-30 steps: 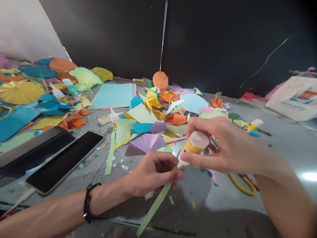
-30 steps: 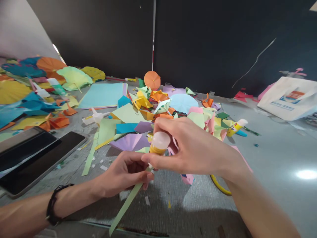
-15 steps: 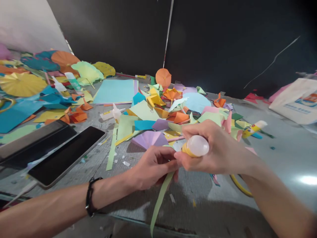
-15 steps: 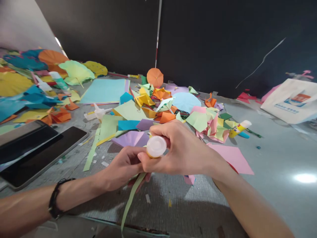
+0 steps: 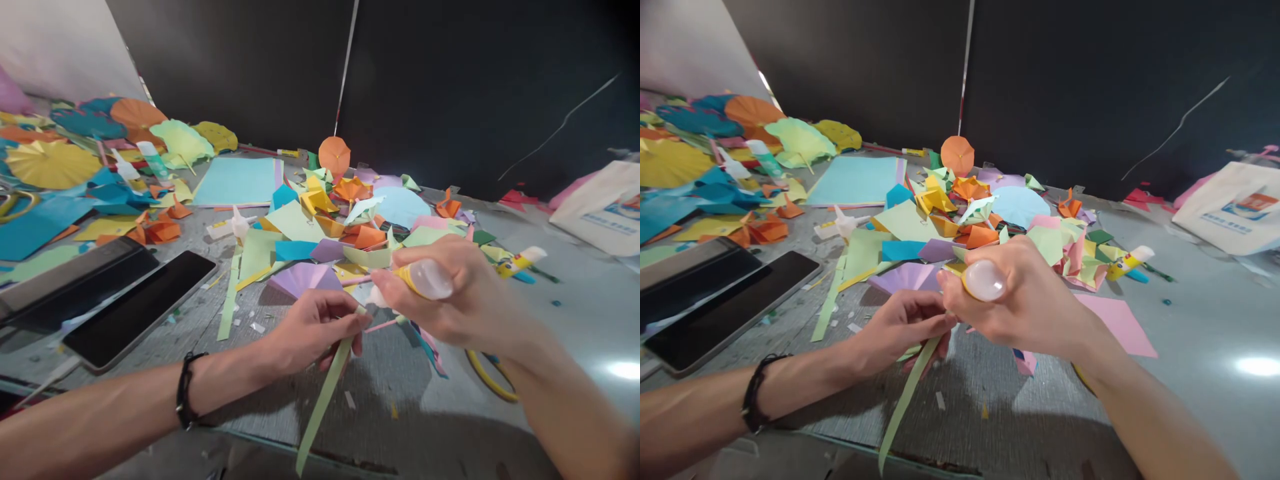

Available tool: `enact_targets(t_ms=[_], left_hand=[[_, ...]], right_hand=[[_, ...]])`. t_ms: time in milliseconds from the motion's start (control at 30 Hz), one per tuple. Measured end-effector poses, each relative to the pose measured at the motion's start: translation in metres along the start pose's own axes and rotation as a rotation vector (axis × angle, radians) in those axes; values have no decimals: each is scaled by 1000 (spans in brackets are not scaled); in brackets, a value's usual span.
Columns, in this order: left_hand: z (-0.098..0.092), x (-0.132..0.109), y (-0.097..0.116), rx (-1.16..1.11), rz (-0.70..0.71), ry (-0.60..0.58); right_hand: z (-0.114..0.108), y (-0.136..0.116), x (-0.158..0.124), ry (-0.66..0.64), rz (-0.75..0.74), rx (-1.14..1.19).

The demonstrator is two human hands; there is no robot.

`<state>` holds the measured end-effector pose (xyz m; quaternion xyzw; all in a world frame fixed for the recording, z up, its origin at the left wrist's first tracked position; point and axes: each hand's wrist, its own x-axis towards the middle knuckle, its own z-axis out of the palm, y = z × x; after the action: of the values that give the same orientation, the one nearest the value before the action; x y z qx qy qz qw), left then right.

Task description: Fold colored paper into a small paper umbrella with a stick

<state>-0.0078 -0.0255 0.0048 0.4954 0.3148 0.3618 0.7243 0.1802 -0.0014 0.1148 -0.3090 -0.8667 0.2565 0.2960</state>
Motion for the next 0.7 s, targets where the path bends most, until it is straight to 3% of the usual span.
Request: enact_targets(t_ms=[367, 700], left_hand=[[1, -3, 3, -117, -30, -66], [-1, -2, -3, -131, -8, -70]], right_hand=[[3, 5, 2, -119, 77, 186], [-3, -4, 8, -76, 100, 114]])
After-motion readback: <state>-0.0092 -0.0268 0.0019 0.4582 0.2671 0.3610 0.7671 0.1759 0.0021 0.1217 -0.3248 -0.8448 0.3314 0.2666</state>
